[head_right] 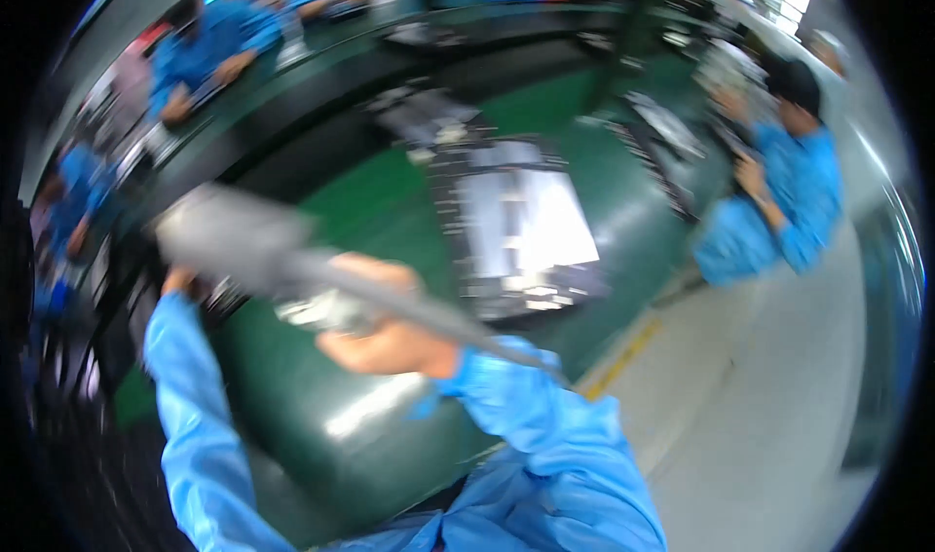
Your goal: The person assembles electronic tablet components by securing a circuit board and a tablet screen into a tablet frame with screws, using an electric screwdriver.
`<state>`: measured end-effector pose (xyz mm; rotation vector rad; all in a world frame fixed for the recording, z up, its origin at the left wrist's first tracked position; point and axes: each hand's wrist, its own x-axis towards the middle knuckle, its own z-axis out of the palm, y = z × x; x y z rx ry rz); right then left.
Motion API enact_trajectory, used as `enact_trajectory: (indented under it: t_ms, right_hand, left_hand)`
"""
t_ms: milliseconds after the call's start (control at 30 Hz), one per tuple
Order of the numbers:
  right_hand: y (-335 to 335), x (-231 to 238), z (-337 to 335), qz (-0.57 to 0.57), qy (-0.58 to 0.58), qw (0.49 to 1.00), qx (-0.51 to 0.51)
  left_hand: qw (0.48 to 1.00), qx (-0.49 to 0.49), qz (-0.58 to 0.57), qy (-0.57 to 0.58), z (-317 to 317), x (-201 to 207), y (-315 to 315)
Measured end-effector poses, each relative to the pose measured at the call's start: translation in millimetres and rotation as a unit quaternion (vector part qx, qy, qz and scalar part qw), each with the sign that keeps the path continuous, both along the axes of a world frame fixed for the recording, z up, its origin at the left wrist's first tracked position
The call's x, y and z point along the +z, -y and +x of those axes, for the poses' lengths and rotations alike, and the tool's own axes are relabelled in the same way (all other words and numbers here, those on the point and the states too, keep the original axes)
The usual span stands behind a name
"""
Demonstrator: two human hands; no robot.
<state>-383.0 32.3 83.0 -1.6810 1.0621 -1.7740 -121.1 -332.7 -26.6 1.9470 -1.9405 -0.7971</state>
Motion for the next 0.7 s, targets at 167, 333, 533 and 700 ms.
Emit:
enact_trajectory:
  t_ms: [167, 333, 533, 700]
  right_hand:
    - [9.6, -11.2, -1.6, -0.083, 0.009, 0.996, -0.039]
    - [2.8, -5.9, -5.5, -0.084, -0.037, 0.995, -0.040]
    - [-4.5, -19.0, -12.0, -0.082, -0.108, 0.985, -0.108]
    - [6.6, -28.0, 5.2, -0.050, -0.077, 0.991, -0.093]
  left_hand:
    - [0.984, -0.112, -0.015, -0.140, -51.9, 70.8, -88.6]
    - [0.970, -0.023, -0.049, -0.235, 5.2, 101.2, -49.4]
    - [0.933, 0.072, -0.057, -0.348, 83.4, 114.8, -163.5]
    - [0.941, 0.168, -0.060, -0.289, 84.6, 75.8, -330.1]
